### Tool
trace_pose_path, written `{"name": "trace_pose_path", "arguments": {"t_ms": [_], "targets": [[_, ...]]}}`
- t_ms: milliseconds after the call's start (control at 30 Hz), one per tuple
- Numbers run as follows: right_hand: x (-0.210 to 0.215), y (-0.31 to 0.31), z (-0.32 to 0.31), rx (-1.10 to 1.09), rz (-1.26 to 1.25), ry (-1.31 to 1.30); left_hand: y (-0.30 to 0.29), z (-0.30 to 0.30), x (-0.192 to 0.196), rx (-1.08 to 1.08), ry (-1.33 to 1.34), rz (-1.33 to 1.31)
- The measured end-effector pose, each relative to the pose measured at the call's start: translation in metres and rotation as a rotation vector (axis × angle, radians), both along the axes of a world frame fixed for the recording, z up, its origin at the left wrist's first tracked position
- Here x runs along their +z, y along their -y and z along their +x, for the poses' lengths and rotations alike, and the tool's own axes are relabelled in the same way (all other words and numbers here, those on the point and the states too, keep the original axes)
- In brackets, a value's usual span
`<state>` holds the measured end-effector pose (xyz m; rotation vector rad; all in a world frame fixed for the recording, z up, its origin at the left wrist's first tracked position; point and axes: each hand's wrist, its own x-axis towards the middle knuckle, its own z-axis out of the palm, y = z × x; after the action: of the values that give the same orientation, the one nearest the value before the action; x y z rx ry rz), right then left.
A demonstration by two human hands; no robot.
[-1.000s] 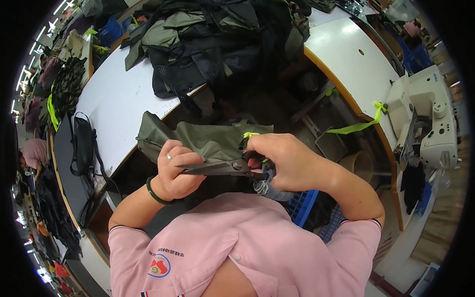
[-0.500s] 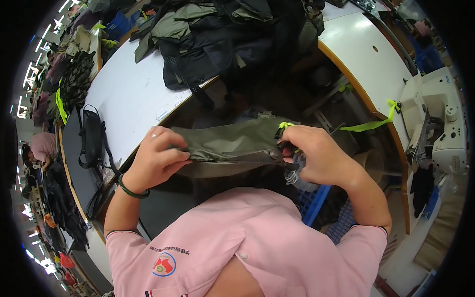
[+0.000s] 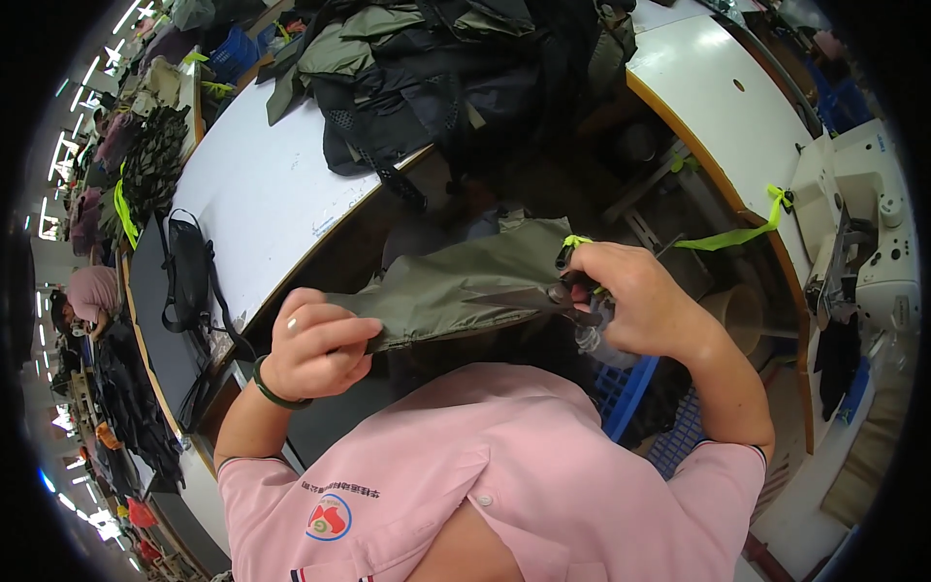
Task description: Cutting and trimming fabric components for outdoor bags/backpacks using scissors in a manufacturing facility.
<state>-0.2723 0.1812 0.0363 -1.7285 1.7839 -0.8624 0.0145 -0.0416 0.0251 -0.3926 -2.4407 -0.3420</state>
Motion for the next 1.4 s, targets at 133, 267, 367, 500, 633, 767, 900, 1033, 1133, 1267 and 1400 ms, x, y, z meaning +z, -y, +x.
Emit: {"name": "trace_pose_path", "arguments": {"t_ms": [133, 267, 367, 500, 633, 767, 900, 1033, 1133, 1267, 1400], "targets": [[0.005, 0.009, 0.001, 0.003, 0.01, -0.042, -0.002, -0.005, -0.002, -0.039, 0.353, 0.675], [0.023, 0.03, 0.013, -0.036, -0.037, 0.039, -0.001, -0.013, -0.005, -0.057, 0.53, 1.282], [0.03, 0.052, 0.032, 0.057, -0.18, 0.097, 0.0, -0.019, -0.003, -0.052, 0.565, 1.346], [0.027, 0.079, 0.053, 0.234, -0.243, 0.064, -0.005, -0.03, -0.002, -0.078, 0.59, 1.478], [0.021, 0.083, 0.058, 0.137, -0.081, 0.36, -0.003, -0.031, 0.003, -0.092, 0.623, 1.426], [0.027, 0.078, 0.044, -0.087, -0.031, 0.528, 0.0, -0.031, -0.008, -0.149, 0.581, 1.627], [0.033, 0.06, 0.019, -0.141, -0.13, 0.05, 0.005, -0.028, -0.016, -0.16, 0.566, 1.821], [0.047, 0.044, 0.005, -0.077, -0.2, -0.395, 0.007, -0.029, -0.019, -0.159, 0.533, 1.877], [0.042, 0.032, -0.004, -0.053, -0.203, -0.489, 0.006, -0.029, -0.022, -0.129, 0.499, 1.746], [0.045, 0.024, -0.006, -0.054, -0.044, -0.517, 0.004, -0.028, -0.021, -0.134, 0.488, 1.613], [0.043, 0.028, -0.003, -0.004, -0.017, -0.515, 0.001, -0.029, -0.019, -0.145, 0.491, 1.607]]}}
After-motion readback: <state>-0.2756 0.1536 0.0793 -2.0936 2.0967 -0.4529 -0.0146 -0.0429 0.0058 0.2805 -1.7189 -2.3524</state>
